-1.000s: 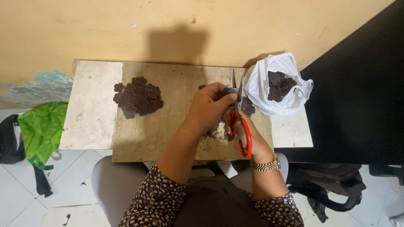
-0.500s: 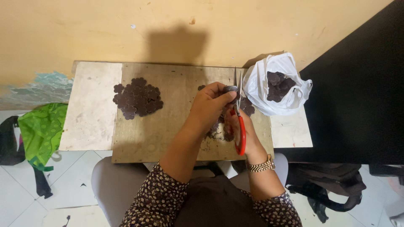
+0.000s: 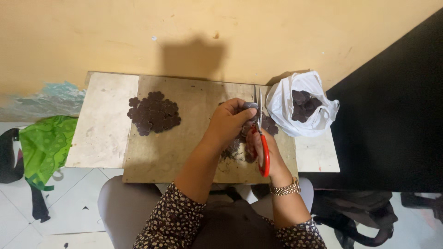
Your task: The person uses red-handled scissors to trim dark brown flower-shaped pieces on a wooden board. They pick up each piece, trim its edges, and place the finished pieces into a white plastic bag on the right side of the table.
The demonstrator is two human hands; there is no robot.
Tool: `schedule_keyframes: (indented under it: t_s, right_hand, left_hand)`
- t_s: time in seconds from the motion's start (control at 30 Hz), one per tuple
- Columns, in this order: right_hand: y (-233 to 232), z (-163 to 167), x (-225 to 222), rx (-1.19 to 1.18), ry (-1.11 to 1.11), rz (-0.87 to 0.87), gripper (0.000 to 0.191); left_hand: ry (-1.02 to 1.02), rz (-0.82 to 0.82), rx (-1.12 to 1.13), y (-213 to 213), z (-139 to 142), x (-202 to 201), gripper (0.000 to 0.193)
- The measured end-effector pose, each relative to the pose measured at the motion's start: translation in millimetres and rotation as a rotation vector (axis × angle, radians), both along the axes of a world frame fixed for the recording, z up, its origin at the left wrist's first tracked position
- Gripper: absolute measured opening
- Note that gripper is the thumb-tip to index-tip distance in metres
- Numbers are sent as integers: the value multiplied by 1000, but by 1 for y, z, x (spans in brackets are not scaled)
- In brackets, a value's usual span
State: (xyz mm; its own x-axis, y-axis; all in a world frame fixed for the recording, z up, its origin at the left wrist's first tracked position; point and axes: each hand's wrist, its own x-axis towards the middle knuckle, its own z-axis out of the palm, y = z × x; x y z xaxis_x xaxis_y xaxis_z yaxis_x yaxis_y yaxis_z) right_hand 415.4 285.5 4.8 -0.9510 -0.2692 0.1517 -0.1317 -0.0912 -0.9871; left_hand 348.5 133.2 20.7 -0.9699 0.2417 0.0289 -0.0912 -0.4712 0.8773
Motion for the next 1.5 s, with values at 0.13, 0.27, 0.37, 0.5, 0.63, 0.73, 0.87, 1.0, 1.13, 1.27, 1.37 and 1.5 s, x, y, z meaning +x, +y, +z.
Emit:
schedule_keyframes:
  t_s: [0.13, 0.27, 0.37, 0.5, 0.63, 0.73, 0.87, 1.0, 1.13, 1.27, 1.37, 1.5]
  right_hand:
    - [2, 2, -1, 119, -6, -22, 53]
    - [0, 2, 1, 83, -22, -18, 53]
    - [1, 2, 1, 88, -1, -14, 52]
    - [3, -1, 0, 74, -71, 3, 49]
    - [3, -5, -1, 101, -107, -16, 46]
    - [3, -5, -1, 89, -121, -13, 46]
    - [5, -3, -1, 116, -150, -20, 47]
    - [7, 1, -2, 197, -108, -35, 52]
    - [9, 2, -2, 209, -136, -45, 53]
    - [10, 0, -4, 204, -164, -56, 55]
    - [10, -2, -5, 203, -159, -60, 57]
    - [13, -3, -4, 226, -178, -59, 51]
  left_hand:
    - [56, 26, 7, -3, -1, -2, 12]
    - [41, 16, 28, -5, 1, -1, 14]
    - [27, 21, 21, -6, 4, 1, 13]
    - [-6, 78, -80, -9, 9, 1, 12]
    - [-12, 73, -60, -10, 10, -2, 12]
    - [12, 75, -79, -11, 9, -3, 12]
    - [71, 100, -155, -12, 10, -5, 12]
    - [55, 108, -206, -12, 15, -7, 13]
    - [58, 107, -250, -13, 21, -7, 14]
    - [25, 89, -211, -13, 24, -8, 14]
    - [25, 78, -191, -13, 24, -9, 13]
    - [28, 70, -152, -11, 21, -9, 13]
